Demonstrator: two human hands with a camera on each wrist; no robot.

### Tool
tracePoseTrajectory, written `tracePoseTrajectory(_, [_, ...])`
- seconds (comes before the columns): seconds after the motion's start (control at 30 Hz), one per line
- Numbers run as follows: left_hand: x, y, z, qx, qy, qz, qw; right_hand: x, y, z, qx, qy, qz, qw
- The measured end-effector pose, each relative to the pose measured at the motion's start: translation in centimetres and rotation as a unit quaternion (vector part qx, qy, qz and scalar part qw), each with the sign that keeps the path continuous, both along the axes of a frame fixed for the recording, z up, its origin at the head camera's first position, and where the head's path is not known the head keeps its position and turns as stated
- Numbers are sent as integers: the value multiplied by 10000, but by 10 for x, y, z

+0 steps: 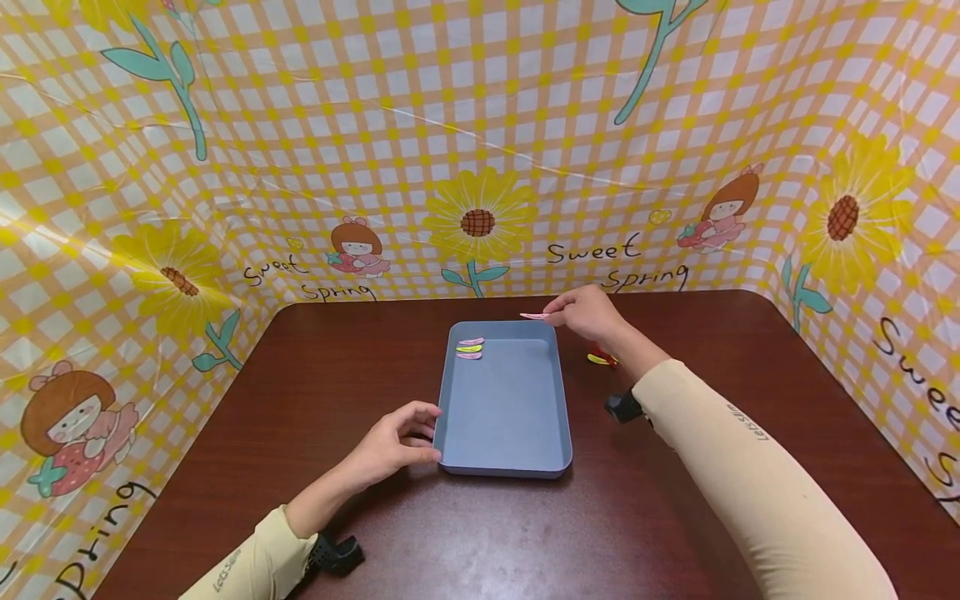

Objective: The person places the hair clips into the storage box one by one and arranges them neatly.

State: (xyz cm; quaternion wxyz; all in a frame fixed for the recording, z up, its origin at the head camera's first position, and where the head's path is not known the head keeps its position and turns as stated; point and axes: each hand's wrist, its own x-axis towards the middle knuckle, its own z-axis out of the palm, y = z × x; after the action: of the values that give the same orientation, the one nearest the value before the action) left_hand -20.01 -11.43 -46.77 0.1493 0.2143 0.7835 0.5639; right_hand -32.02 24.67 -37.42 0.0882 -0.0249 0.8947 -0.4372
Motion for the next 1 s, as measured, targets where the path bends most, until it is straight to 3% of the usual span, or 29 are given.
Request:
tracePoseTrajectory(0.5, [-1, 0, -1, -34, -28, 23, 10000, -3, -43, 0, -38, 100, -8, 9999])
tracePoseTrajectory(1.0, [0, 1, 1, -108, -13, 28, 9999, -13, -81, -17, -48, -147, 163, 9997])
